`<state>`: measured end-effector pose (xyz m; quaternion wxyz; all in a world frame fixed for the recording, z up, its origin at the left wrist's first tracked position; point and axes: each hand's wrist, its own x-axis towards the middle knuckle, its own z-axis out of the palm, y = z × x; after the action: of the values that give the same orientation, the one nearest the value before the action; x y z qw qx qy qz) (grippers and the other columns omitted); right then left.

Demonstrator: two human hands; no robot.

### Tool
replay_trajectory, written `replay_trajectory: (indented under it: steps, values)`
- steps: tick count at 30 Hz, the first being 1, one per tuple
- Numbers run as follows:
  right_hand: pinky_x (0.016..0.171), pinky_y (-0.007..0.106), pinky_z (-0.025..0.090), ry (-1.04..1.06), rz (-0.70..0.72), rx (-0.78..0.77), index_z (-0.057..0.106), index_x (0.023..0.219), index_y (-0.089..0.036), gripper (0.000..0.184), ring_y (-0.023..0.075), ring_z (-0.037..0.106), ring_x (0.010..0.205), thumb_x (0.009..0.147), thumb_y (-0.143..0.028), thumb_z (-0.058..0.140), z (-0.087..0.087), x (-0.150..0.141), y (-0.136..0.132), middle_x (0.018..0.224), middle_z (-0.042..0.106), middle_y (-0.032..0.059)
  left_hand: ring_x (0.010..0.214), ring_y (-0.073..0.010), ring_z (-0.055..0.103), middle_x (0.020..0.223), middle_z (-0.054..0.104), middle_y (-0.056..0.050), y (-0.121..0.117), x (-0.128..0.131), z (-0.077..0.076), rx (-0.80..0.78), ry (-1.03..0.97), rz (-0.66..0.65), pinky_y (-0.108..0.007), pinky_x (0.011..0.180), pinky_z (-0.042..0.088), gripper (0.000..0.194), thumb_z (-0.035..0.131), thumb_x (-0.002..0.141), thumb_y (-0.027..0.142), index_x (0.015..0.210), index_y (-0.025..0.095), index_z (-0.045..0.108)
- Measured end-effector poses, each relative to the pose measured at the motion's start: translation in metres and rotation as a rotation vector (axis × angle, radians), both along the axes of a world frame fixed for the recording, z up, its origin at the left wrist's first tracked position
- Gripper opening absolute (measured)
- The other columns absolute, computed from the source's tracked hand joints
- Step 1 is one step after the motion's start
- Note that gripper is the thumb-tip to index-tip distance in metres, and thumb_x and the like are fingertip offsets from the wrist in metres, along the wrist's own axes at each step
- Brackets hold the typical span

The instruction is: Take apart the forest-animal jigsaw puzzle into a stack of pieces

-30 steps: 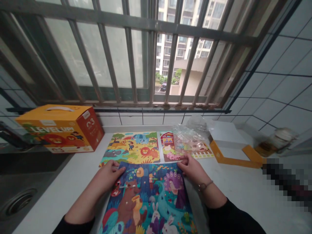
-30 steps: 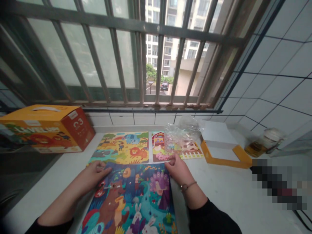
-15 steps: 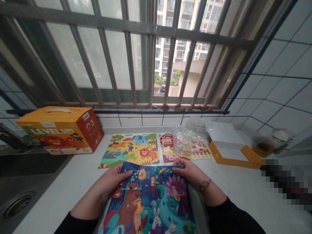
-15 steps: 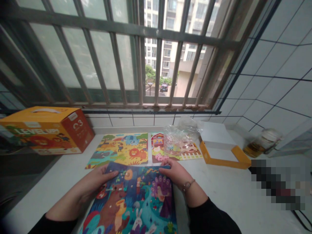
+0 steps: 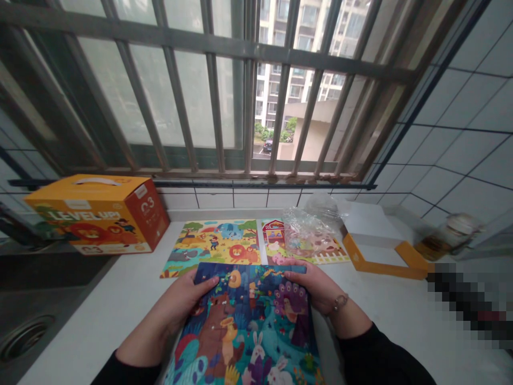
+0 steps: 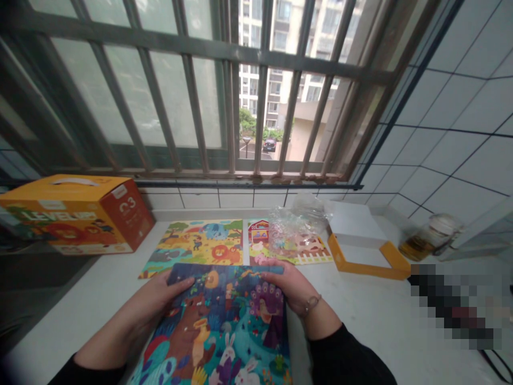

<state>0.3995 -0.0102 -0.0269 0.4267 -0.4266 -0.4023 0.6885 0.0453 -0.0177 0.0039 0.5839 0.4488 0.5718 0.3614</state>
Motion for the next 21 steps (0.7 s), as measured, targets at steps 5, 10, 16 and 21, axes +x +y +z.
replay_trajectory:
  steps: [5, 10, 16, 21]
  values:
    - [0.107, 0.043, 0.059, 0.06, 0.109, -0.031, 0.081, 0.118, -0.016, 0.059, 0.0269, 0.081, 0.107, 0.07, -0.044, 0.104, 0.007, 0.001, -0.005, 0.124, 0.083, 0.014, 0.07, -0.0249, 0.071, 0.088, 0.081, -0.008, 0.007, -0.002, 0.002, 0.094, 0.258, -0.125, -0.03, 0.057, 0.05, 0.068, 0.087, 0.067, 0.072, 0.107, 0.018, 0.078]
    - [0.108, 0.042, 0.058, 0.071, 0.221, -0.07, 0.083, 0.118, -0.017, 0.061, 0.0253, 0.08, 0.107, 0.066, -0.038, 0.107, 0.008, 0.002, -0.008, 0.118, 0.084, 0.012, 0.045, -0.0093, 0.041, 0.07, 0.064, 0.004, 0.004, -0.004, -0.006, 0.012, 0.226, -0.207, -0.023, 0.045, 0.032, 0.077, 0.083, 0.071, 0.076, 0.121, 0.018, 0.072]
    - [0.107, 0.048, 0.059, 0.019, 0.157, -0.048, 0.084, 0.113, -0.02, 0.056, 0.0284, 0.081, 0.104, 0.064, -0.034, 0.108, -0.004, 0.004, -0.006, 0.116, 0.085, 0.0105, 0.043, -0.0067, 0.039, 0.07, 0.065, 0.004, 0.0, 0.0, -0.011, -0.064, 0.098, -0.158, -0.021, 0.039, 0.033, 0.072, 0.09, 0.067, 0.075, 0.107, 0.019, 0.067]
    - [0.102, 0.052, 0.063, 0.071, 0.058, -0.042, 0.08, 0.119, -0.021, 0.059, 0.0327, 0.082, 0.106, 0.068, -0.038, 0.105, 0.008, 0.002, -0.006, 0.12, 0.084, 0.013, 0.039, -0.0073, 0.045, 0.074, 0.072, 0.002, -0.001, 0.006, -0.012, -0.032, -0.027, -0.042, -0.019, 0.035, 0.031, 0.072, 0.094, 0.071, 0.066, 0.119, 0.02, 0.069]
